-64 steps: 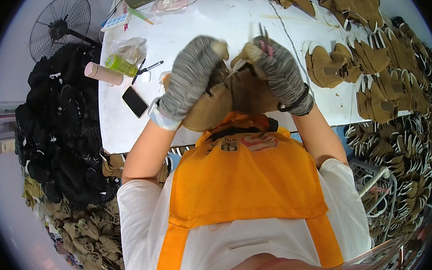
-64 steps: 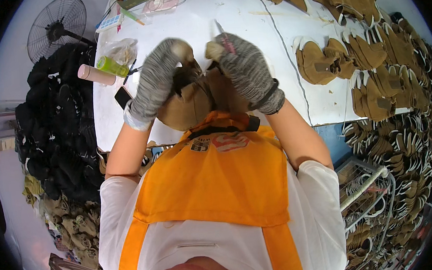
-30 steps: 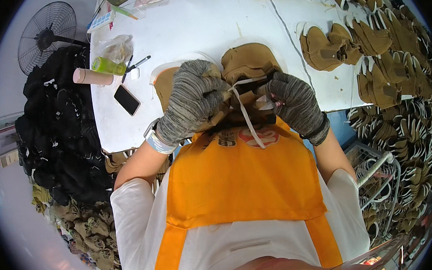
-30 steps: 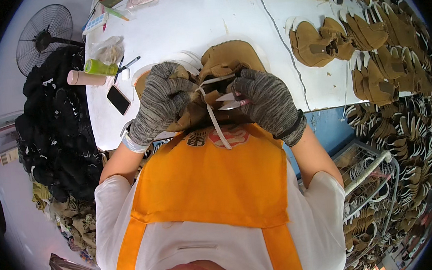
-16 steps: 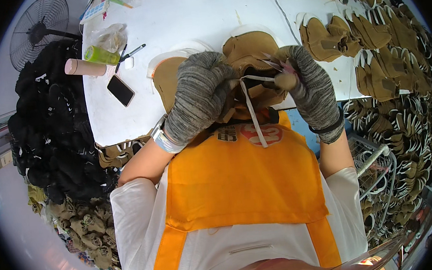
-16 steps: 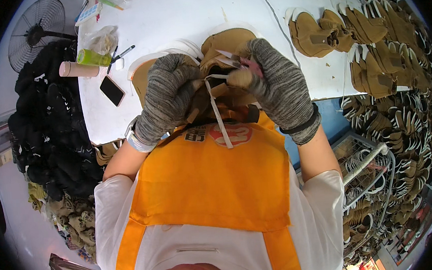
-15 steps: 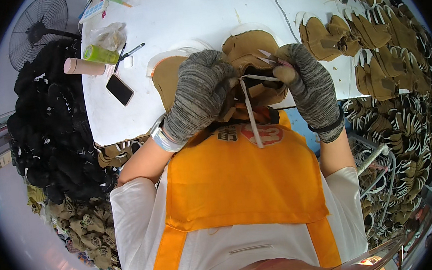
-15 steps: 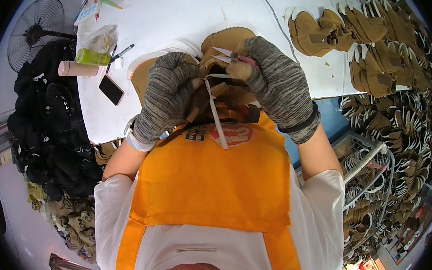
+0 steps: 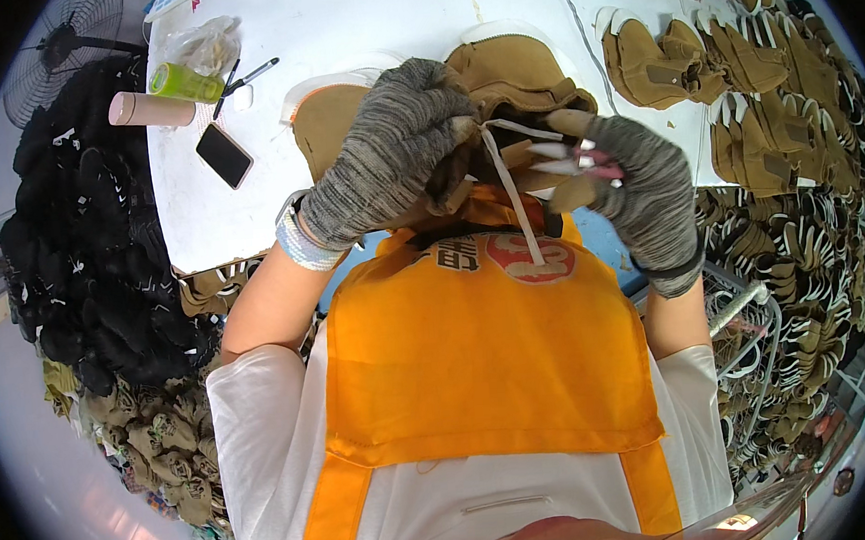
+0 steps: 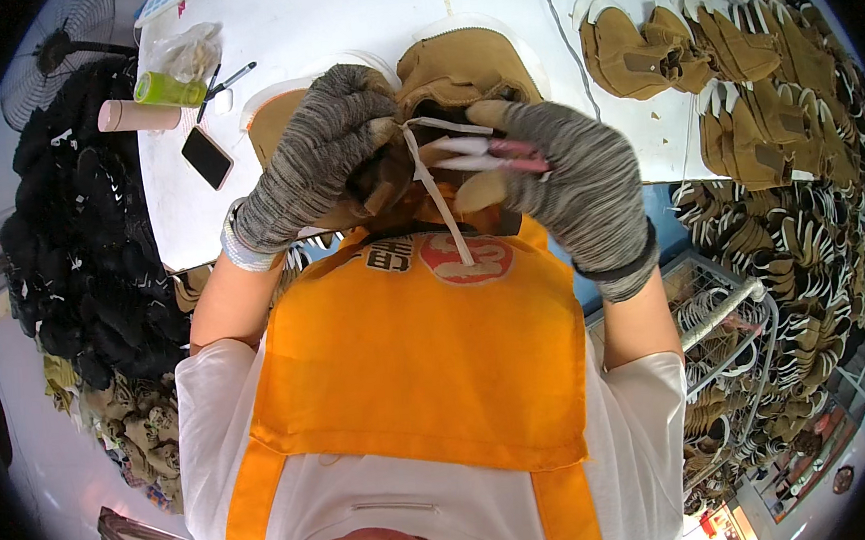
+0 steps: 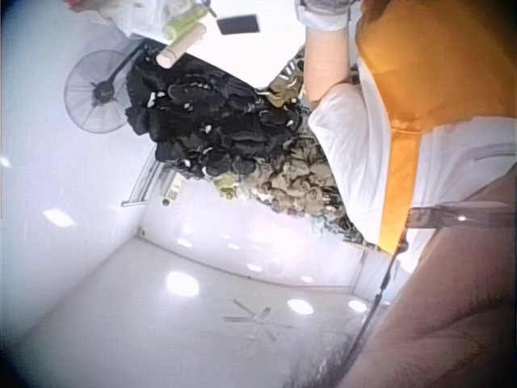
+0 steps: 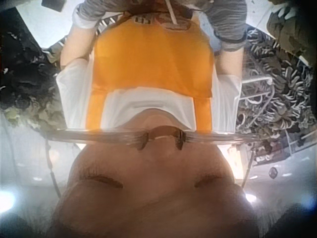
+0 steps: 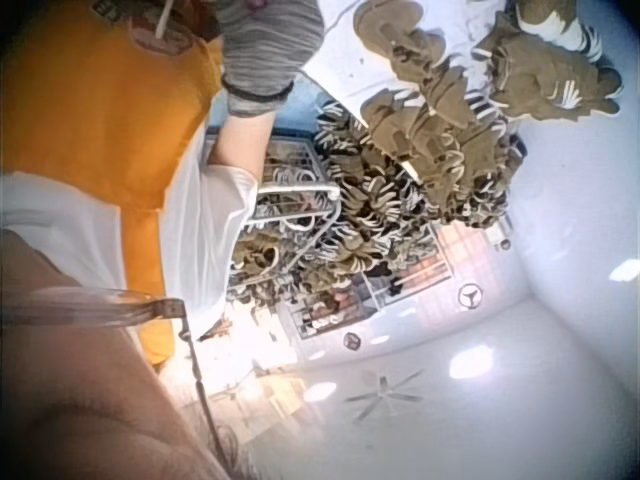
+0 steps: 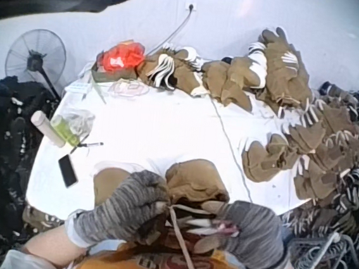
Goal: The person organizes brown shoe uppers on a workspace, uses a small tool to tie or secure threads on a component, and places completed items into a storage basket.
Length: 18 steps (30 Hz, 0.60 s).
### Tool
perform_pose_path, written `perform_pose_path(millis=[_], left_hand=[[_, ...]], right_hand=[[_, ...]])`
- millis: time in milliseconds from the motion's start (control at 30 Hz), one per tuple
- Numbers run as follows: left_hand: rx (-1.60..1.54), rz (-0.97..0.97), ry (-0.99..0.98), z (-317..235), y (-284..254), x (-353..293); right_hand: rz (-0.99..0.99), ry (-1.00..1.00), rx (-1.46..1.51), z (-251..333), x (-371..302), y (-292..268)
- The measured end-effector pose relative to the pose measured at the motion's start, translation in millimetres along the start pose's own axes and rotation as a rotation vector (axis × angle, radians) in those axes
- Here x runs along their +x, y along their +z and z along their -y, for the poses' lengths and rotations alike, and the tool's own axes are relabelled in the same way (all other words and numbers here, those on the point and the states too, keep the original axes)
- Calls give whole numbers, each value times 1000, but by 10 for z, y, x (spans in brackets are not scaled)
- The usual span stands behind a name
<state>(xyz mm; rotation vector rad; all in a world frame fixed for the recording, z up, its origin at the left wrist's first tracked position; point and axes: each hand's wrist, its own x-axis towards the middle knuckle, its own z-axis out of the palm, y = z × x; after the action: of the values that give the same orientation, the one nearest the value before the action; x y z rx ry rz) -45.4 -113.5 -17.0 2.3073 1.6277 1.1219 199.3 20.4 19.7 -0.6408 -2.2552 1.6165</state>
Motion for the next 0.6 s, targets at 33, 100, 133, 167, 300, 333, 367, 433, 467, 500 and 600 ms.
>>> perform_pose_path(millis=[33,100,133,167,300,333,367,433,467,500,600], left_hand=[[5,-11,-22,-6,-2,11],[70,-7,-121,-53,-1,31],[105,-3,-169,-64,-2,46],[134,13,-85,-44,-16,53],[32,215,-280,-133,-139,245],[-45,297,-467,-188,-156,318],[-57,276,-471,-178,-123,339],[-74,229,-479,-133,-76,334],[-80,201,-476,-109,-58,327],[-82,170,-464,-90,-53,309],[-235,132,-517,-8,-34,242]], right_hand=[[-43,-1,120,-68,-6,-38],[-160,-69,-77,27,44,-140],[-156,-169,-163,62,109,-125],[-152,-269,-250,86,186,-63],[-178,-161,-373,79,295,215],[-198,-176,-412,26,312,245],[-219,-192,-452,-34,332,268],[-223,-302,-511,-53,391,305],[-216,-320,-552,22,404,311],[-211,-338,-591,61,412,312],[-211,-229,-311,-8,408,244]])
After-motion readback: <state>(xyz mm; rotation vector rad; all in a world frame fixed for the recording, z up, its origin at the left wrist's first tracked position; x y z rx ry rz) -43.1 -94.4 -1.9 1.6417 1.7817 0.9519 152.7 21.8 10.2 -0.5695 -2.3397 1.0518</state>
